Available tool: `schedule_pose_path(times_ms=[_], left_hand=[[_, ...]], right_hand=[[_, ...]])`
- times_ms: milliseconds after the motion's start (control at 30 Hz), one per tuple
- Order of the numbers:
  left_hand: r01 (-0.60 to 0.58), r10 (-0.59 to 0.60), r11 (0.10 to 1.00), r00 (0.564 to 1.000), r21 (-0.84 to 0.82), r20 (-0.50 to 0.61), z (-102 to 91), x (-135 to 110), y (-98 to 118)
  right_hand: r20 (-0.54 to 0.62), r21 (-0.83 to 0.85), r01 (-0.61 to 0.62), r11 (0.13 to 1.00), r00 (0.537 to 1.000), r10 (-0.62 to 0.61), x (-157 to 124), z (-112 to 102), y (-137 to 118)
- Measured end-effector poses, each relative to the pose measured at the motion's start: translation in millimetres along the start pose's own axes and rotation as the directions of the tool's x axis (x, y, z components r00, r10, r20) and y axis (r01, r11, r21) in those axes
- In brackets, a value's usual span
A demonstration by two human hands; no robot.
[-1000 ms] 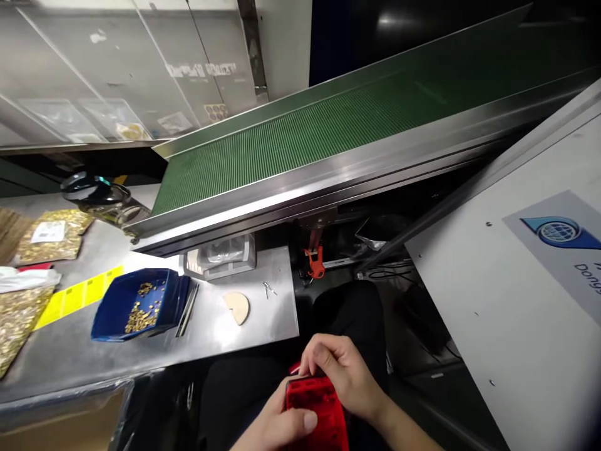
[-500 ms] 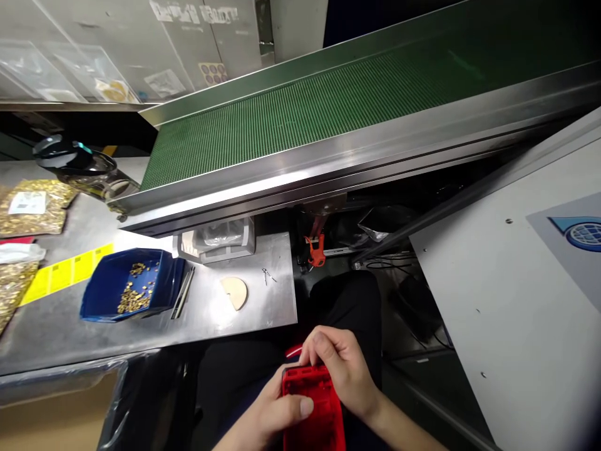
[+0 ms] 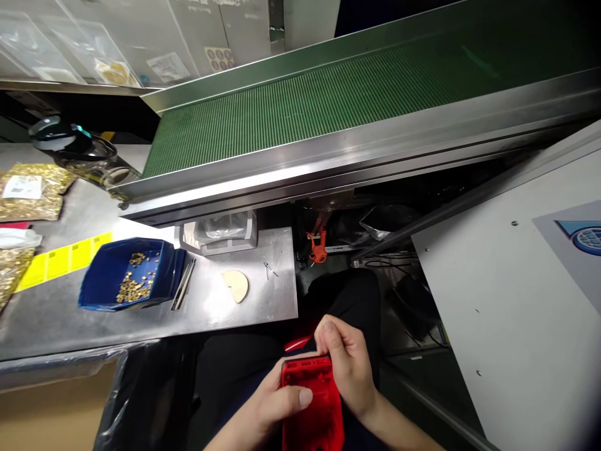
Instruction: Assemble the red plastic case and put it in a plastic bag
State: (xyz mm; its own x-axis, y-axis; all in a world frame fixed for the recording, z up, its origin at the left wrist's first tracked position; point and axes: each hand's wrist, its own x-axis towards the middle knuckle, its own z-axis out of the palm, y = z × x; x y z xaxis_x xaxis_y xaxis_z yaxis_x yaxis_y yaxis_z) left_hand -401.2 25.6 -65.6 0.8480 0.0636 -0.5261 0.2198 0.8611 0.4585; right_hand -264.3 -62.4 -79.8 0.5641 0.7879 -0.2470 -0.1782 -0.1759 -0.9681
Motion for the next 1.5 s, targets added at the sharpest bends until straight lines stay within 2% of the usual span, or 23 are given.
schedule_pose_path(times_ms=[100, 200, 267, 367, 433, 500, 600, 667, 700, 800, 867, 900, 1000, 1100, 1200, 1267, 1400, 1500], left_hand=[[0.006, -0.007, 1.0, 1.0, -0.021, -0.023, -0.2, -3, -1], [0.023, -0.025, 0.999, 0.999, -0.028, -0.043, -1.7, -4, -2], [0.02, -0.021, 0.999, 0.999, -0.025, -0.037, -3.1, -5, -4], [0.006, -0.006, 1.0, 0.999, -0.014, -0.032, -3.8, -7, -7], [0.006, -0.007, 1.0, 0.999, -0.011, -0.04, -3.4, -7, -8], [0.013, -0.013, 1.0, 0.999, -0.002, -0.05, -2.9, -8, -9], [-0.003, 0.004, 1.0, 0.998, 0.005, -0.06, -3.6, -8, -13], [-0.016, 0.016, 1.0, 0.998, -0.001, -0.053, -4.5, -8, -16], [-0.016, 0.016, 1.0, 0.999, -0.004, -0.045, -4.7, -9, -17], [0.019, -0.019, 1.0, 1.0, -0.014, -0.009, -4.2, -11, -17], [0.036, -0.036, 0.999, 0.999, -0.013, 0.009, -2.8, -12, -16], [0.038, -0.038, 0.999, 0.999, -0.007, 0.013, -2.1, -12, -15], [0.024, -0.026, 0.999, 0.999, 0.044, 0.041, -0.2, -8, -11], [0.006, -0.015, 0.996, 0.995, 0.084, 0.098, -0.3, -2, -9], [-0.009, 0.002, 0.997, 0.997, 0.08, 0.081, -2.6, 1, -11], [-0.011, 0.005, 0.997, 0.998, 0.079, 0.068, -4.1, 1, -13], [0.017, -0.02, 0.999, 0.998, 0.043, 0.064, -5.1, 0, -14], [0.006, -0.007, 1.0, 0.999, 0.029, 0.037, -6.4, -3, -15]], right_hand=[[-0.028, 0.02, -0.001, 1.0, 1.0, 0.001, -1, 2, 1], [0.093, 0.104, -0.03, 0.994, 0.995, 0.021, -2, 2, -1], [0.111, 0.062, -0.023, 0.998, 0.994, 0.016, -2, 1, -1], [-0.035, -0.101, 0.033, 0.994, 0.999, -0.036, -3, -1, 3], [-0.095, -0.133, 0.038, 0.99, 0.994, -0.051, -4, -1, 5], [-0.052, -0.075, 0.039, 0.996, 0.998, -0.043, -4, -2, 5], [0.099, 0.031, 0.046, 0.998, 0.994, -0.049, -5, -3, 1], [0.162, 0.027, 0.074, 0.997, 0.984, -0.078, -4, -5, -1], [0.158, -0.006, 0.102, 0.995, 0.982, -0.1, -4, -7, -1], [-0.018, -0.14, 0.154, 0.978, 0.987, -0.158, -3, -14, 1], [-0.143, -0.167, 0.137, 0.976, 0.976, -0.162, -1, -19, 3], [-0.164, -0.164, 0.128, 0.978, 0.974, -0.155, 0, -21, 4], [-0.087, -0.163, 0.115, 0.98, 0.988, -0.13, 3, -22, 2], [0.051, -0.09, 0.068, 0.994, 0.997, -0.063, 4, -21, -3], [0.259, 0.005, -0.005, 1.0, 0.966, 0.004, 4, -19, -7], [0.336, 0.016, -0.022, 1.0, 0.942, 0.016, 3, -17, -8], [0.302, -0.044, 0.016, 0.999, 0.953, -0.002, 0, -16, -8], [0.155, -0.155, 0.058, 0.986, 0.987, -0.034, 0, -18, -2]])
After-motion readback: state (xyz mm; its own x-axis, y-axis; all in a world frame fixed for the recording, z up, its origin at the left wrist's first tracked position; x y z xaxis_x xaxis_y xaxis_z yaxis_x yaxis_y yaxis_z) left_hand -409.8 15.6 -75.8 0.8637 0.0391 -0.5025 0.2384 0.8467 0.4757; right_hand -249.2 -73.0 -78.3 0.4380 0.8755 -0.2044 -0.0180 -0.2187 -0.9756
